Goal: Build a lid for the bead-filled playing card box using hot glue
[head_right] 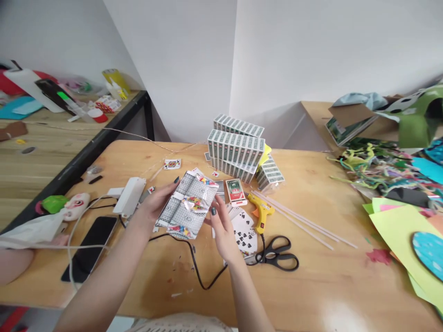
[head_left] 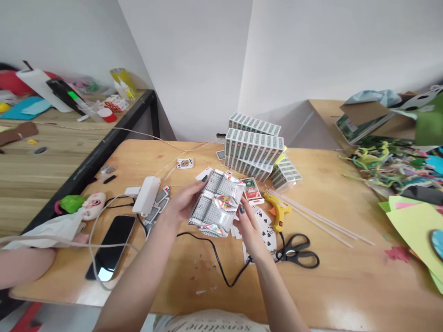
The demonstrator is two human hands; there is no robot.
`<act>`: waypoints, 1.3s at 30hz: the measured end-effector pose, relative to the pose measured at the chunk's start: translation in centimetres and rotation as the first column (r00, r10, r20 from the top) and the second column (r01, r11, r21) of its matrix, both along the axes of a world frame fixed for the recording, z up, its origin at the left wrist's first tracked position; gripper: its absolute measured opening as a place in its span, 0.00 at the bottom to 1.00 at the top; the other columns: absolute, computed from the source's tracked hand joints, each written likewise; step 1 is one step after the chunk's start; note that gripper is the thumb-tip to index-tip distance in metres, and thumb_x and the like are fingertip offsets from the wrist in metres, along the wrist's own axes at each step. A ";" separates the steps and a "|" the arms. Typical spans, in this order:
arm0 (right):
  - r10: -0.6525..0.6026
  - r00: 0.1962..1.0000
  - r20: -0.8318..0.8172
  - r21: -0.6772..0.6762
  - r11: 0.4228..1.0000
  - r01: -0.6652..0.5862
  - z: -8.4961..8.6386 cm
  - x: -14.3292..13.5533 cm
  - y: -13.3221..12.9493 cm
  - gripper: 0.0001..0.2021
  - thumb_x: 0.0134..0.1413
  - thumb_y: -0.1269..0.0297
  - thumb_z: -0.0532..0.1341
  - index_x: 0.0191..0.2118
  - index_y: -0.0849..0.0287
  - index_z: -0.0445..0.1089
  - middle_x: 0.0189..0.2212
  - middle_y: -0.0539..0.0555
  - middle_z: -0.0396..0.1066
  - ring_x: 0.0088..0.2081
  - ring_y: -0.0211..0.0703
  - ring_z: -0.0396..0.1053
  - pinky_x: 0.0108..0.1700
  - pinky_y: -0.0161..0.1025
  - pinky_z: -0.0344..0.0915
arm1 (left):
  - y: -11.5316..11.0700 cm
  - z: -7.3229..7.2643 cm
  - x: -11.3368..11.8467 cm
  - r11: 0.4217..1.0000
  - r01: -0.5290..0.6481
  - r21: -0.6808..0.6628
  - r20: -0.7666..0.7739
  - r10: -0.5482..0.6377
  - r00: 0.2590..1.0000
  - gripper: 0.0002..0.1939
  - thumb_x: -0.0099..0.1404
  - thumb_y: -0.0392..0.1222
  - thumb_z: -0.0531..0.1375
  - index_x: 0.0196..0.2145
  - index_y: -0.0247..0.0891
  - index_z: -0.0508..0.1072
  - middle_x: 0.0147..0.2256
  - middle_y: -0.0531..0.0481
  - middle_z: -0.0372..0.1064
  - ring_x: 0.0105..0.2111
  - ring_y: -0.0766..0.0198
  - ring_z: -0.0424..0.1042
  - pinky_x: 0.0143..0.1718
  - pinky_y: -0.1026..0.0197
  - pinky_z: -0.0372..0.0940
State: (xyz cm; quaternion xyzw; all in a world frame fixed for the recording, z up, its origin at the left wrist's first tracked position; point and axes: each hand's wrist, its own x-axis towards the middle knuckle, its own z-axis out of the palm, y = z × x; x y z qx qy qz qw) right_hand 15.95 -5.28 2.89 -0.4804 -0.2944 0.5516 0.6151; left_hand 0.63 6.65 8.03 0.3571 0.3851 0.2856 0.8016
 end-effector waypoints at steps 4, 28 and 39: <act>0.080 0.995 -0.054 0.013 0.997 -0.080 0.6 -0.6 -0.6 0.29 0.55 0.48 0.56 0.62 0.42 0.51 0.62 0.50 0.54 0.61 0.50 0.54 0.55 0.49 0.62 | -0.4 0.4 0.4 0.997 0.046 -0.063 0.089 -0.040 0.995 0.18 0.53 0.50 0.64 0.39 0.36 0.74 0.34 0.46 0.76 0.44 0.49 0.72 0.45 0.53 0.66; 0.119 0.963 0.243 0.088 0.986 -0.144 1.6 -0.5 -1.0 0.28 0.59 0.49 0.53 0.63 0.46 0.50 0.63 0.50 0.51 0.63 0.46 0.51 0.61 0.46 0.53 | -0.5 0.2 0.7 0.945 0.149 -0.291 0.444 -0.005 0.896 0.22 0.66 0.49 0.51 0.51 0.33 0.68 0.43 0.42 0.74 0.45 0.52 0.72 0.52 0.51 0.61; 0.049 0.975 0.218 -0.058 0.998 -0.037 2.3 0.4 0.4 0.46 0.48 0.51 0.64 0.66 0.45 0.36 0.64 0.57 0.49 0.60 0.50 0.56 0.56 0.49 0.60 | -1.7 1.5 2.9 0.987 -0.091 0.132 -0.083 0.102 0.991 0.18 0.54 0.42 0.65 0.43 0.37 0.72 0.39 0.46 0.75 0.39 0.57 0.73 0.38 0.59 0.67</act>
